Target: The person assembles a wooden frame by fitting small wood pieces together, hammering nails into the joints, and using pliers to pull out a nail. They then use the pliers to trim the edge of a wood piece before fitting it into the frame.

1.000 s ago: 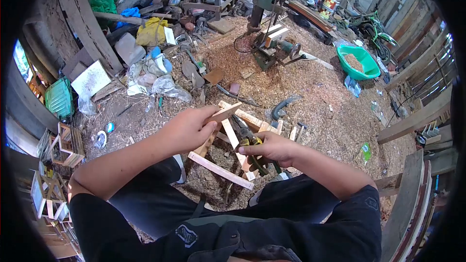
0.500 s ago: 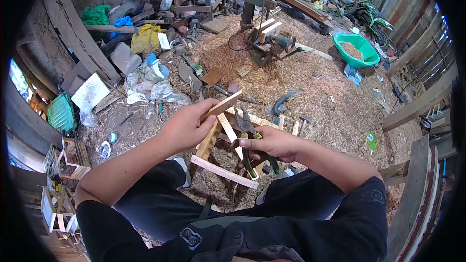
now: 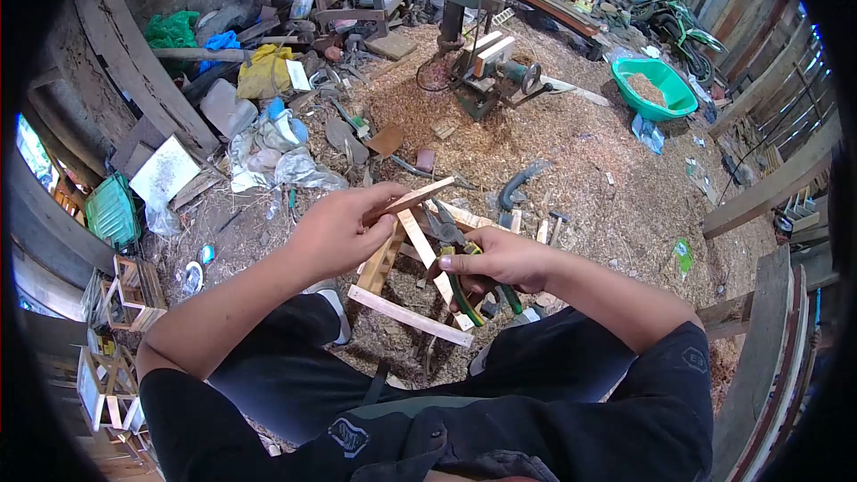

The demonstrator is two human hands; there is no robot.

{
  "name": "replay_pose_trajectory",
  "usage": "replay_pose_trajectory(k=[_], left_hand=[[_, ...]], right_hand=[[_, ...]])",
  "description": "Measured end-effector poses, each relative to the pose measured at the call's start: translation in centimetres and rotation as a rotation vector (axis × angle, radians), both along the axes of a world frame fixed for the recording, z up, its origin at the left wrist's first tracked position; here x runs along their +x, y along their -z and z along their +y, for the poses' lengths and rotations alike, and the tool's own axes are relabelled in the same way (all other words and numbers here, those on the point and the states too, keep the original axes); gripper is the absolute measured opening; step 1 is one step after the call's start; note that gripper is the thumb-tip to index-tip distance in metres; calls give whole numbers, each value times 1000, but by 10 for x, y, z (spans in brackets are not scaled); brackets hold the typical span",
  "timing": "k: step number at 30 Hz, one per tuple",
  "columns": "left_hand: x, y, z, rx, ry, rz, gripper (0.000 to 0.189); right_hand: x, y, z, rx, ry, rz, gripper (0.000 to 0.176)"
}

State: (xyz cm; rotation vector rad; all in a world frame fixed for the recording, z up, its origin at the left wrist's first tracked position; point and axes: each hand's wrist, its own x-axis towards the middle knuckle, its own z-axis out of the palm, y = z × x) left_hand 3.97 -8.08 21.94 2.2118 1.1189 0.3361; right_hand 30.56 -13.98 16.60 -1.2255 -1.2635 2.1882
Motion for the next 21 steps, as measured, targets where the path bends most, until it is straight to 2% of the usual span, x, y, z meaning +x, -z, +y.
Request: replay_pose_trajectory(k=[13,15,18,21], left_hand=[[-3,-1,-1,-3,-20,-20,40],[-3,-2,-2,3,-7,-4,42],[-2,-1,-4,-21,18,-86,42],[1,-1,-9,0,50,-106,41]], right_hand=[[-5,-21,-5,85,15,-135,48],[-8,-31,-8,11,62,-118,45],[-8,-4,-6,-31,133,-1,42],[-10,-7,-11,-99,145,87,37]])
